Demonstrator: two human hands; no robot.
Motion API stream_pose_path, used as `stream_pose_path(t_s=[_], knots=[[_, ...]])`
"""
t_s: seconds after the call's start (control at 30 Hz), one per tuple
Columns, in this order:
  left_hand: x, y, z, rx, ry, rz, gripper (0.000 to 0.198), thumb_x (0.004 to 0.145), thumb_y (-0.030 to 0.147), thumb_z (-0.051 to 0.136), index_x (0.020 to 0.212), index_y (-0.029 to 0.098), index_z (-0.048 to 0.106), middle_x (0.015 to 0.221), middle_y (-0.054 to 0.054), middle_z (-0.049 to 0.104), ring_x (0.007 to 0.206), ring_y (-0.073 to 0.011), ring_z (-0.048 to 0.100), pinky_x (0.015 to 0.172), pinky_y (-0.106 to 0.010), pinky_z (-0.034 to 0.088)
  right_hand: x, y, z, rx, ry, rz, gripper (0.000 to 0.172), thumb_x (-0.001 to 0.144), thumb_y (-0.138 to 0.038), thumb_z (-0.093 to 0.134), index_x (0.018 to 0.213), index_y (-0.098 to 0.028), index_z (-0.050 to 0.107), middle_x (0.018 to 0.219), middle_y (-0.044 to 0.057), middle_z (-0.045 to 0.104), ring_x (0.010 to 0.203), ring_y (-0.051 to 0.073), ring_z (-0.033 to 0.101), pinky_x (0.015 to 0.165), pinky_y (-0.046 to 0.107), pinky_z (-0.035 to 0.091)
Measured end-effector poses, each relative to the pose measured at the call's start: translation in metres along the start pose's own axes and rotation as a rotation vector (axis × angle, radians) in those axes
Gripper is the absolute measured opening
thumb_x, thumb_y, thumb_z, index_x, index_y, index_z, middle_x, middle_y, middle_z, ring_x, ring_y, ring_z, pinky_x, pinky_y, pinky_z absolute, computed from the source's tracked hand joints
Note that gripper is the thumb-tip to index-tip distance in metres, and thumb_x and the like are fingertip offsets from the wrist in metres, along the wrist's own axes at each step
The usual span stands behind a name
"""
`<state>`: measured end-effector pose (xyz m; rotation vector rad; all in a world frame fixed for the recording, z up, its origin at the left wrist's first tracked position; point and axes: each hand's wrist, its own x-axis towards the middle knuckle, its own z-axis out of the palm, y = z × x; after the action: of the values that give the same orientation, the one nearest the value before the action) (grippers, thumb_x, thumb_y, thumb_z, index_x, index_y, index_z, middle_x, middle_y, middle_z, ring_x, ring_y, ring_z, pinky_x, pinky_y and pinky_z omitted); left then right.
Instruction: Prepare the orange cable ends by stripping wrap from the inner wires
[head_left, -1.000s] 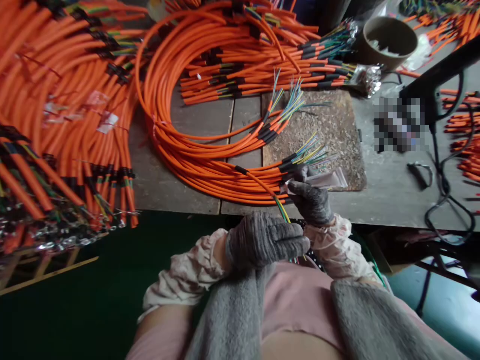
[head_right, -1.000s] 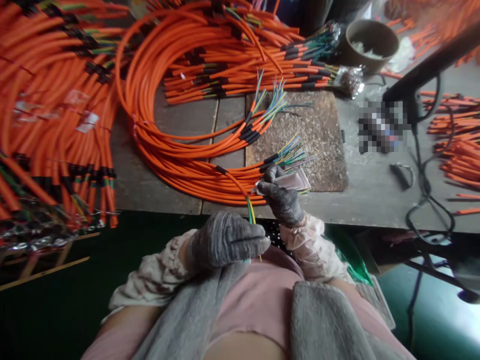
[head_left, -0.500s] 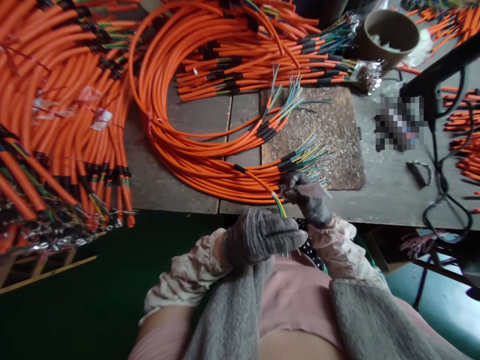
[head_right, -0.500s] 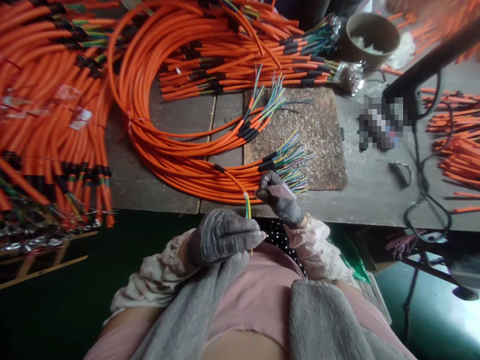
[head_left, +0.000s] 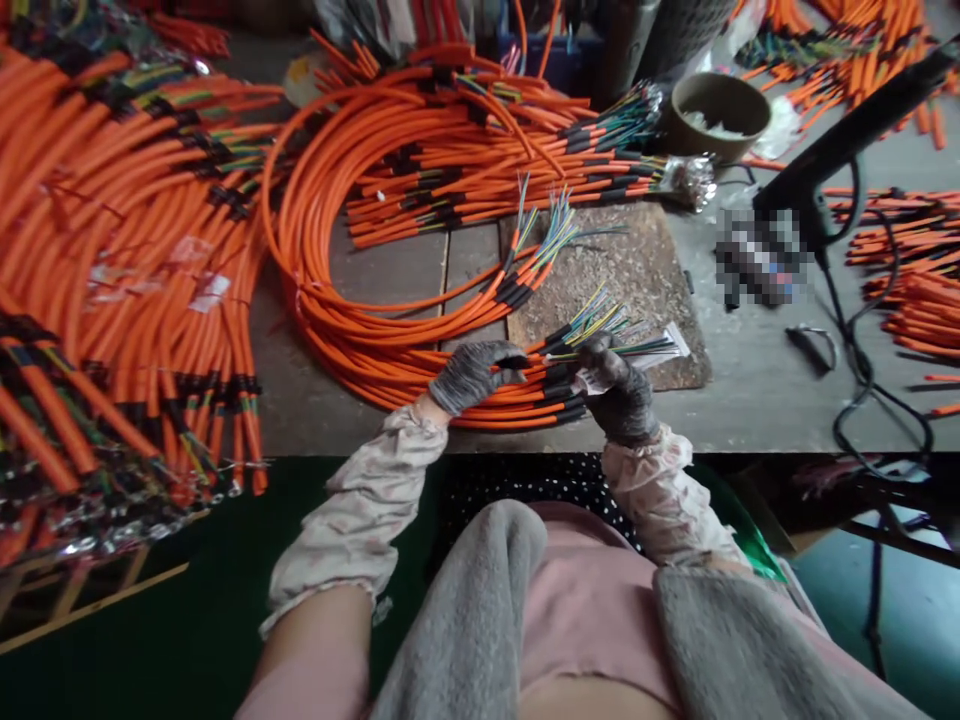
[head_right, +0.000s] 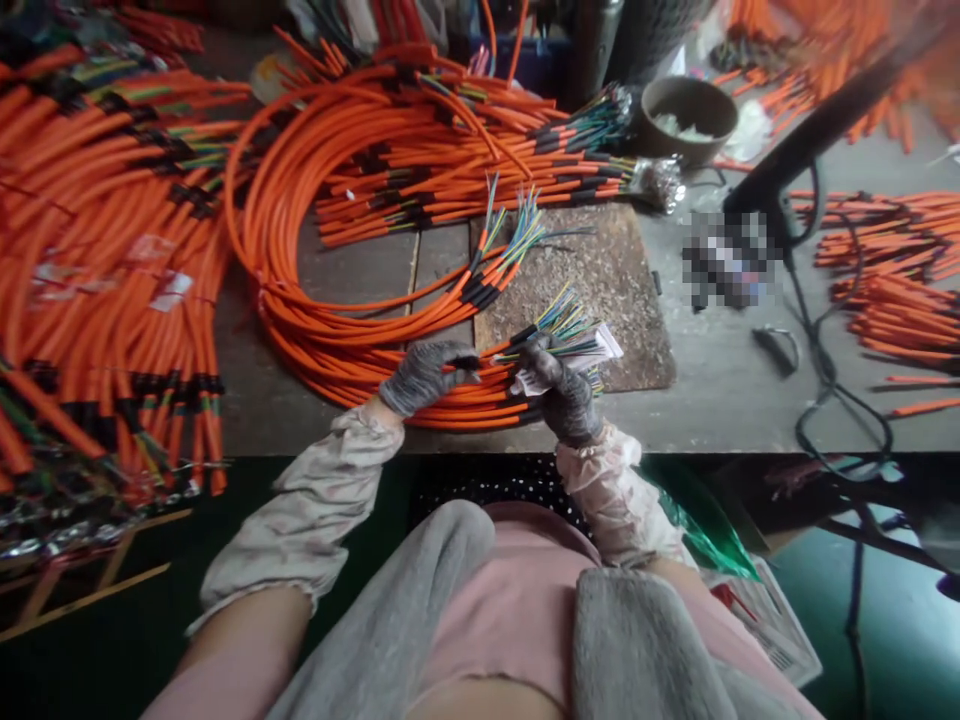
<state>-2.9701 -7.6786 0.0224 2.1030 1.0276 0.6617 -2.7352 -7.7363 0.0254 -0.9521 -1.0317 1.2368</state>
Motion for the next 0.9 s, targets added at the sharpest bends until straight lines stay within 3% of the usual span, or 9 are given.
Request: stream_pose_path(t_s=[0.17,0.3,0.37,0.47,0.53,0.6,0.7,0.73,0.9], knots=[[0.029,0.037,0.034,-0.282,0.074,-0.014,0.027,0.087,0.034,0.081,0.108,0.016,0.077,0.110,-0.009,0.080,0.102,-0.0224,0.075,0.098,-0.035,0.059,0.005,-0.013,0.002,0.128,0.065,0.068,0.036,0.080,-0.055,0.075,0.093,-0.023,0.063,0.083,0.002,0.065,0.072,0.019,0.063,0.066,0.033,0.057],[0.064,0.011,0.051,-0.384,0.298,-0.340,0.021,0.087,0.014,0.068,0.108,0.015,0.068,0.105,-0.007,0.076,0.098,-0.0181,0.070,0.098,-0.034,0.058,-0.006,-0.014,-0.010,0.059,0.238,-0.004,0.039,0.087,-0.047,0.077,0.115,-0.024,0.062,0.080,-0.004,0.062,0.058,0.012,0.055,0.052,0.023,0.045],[0.073,-0.001,0.056,-0.381,0.306,-0.487,0.019,0.084,0.009,0.063,0.102,0.016,0.065,0.098,-0.005,0.073,0.094,-0.0170,0.067,0.100,-0.034,0.057,-0.013,-0.007,-0.022,-0.045,0.262,-0.095,0.037,0.091,-0.049,0.076,0.114,-0.024,0.061,0.079,-0.004,0.060,0.059,0.012,0.055,0.054,0.023,0.047],[0.060,0.008,0.059,-0.368,0.300,-0.521,0.012,0.087,0.020,0.063,0.098,0.017,0.064,0.098,-0.006,0.072,0.098,-0.0196,0.066,0.106,-0.040,0.054,-0.023,0.002,-0.036,-0.297,0.158,-0.303,0.059,0.086,-0.063,0.078,0.127,-0.022,0.063,0.118,0.009,0.067,0.107,0.026,0.069,0.092,0.040,0.060],[0.034,0.036,0.059,-0.387,0.314,-0.450,0.017,0.091,0.034,0.062,0.099,0.020,0.065,0.107,-0.009,0.072,0.106,-0.0233,0.065,0.109,-0.045,0.052,-0.032,0.000,-0.034,-0.433,0.036,-0.466,0.093,0.078,-0.071,0.082,0.152,-0.024,0.051,0.150,0.016,0.054,0.142,0.037,0.052,0.119,0.055,0.046],[0.002,0.072,0.064,-0.485,0.140,-0.380,0.028,0.091,0.050,0.064,0.093,0.022,0.068,0.107,-0.010,0.073,0.108,-0.0265,0.066,0.106,-0.047,0.055,-0.044,-0.009,-0.028,-0.533,-0.109,-0.547,0.116,0.073,-0.065,0.089,0.166,-0.027,0.032,0.164,0.018,0.041,0.156,0.041,0.036,0.129,0.061,0.032],[-0.029,0.116,0.083,-0.576,0.062,-0.332,0.055,0.087,0.073,0.064,0.091,0.018,0.069,0.089,-0.009,0.071,0.080,-0.0213,0.068,0.077,-0.037,0.060,-0.067,-0.020,-0.028,-0.518,-0.227,-0.521,0.099,0.085,-0.048,0.083,0.168,-0.034,0.030,0.165,0.013,0.042,0.156,0.039,0.037,0.127,0.059,0.039],[-0.034,0.124,0.090,-0.753,0.058,-0.353,0.062,0.080,0.077,0.071,0.093,0.017,0.068,0.084,-0.007,0.068,0.070,-0.0176,0.063,0.067,-0.032,0.056,-0.074,-0.020,-0.032,-0.493,-0.232,-0.464,0.089,0.089,-0.046,0.079,0.165,-0.038,0.036,0.165,0.010,0.044,0.156,0.038,0.039,0.125,0.058,0.041],[-0.045,0.143,0.098,-0.907,0.076,-0.403,0.068,0.068,0.080,0.082,0.088,0.016,0.067,0.063,-0.002,0.061,0.045,-0.0117,0.052,0.044,-0.025,0.040,-0.105,-0.002,-0.059,-0.359,0.050,-0.239,0.046,0.085,-0.046,0.076,0.130,-0.037,0.071,0.129,0.010,0.072,0.120,0.039,0.070,0.098,0.055,0.063]])
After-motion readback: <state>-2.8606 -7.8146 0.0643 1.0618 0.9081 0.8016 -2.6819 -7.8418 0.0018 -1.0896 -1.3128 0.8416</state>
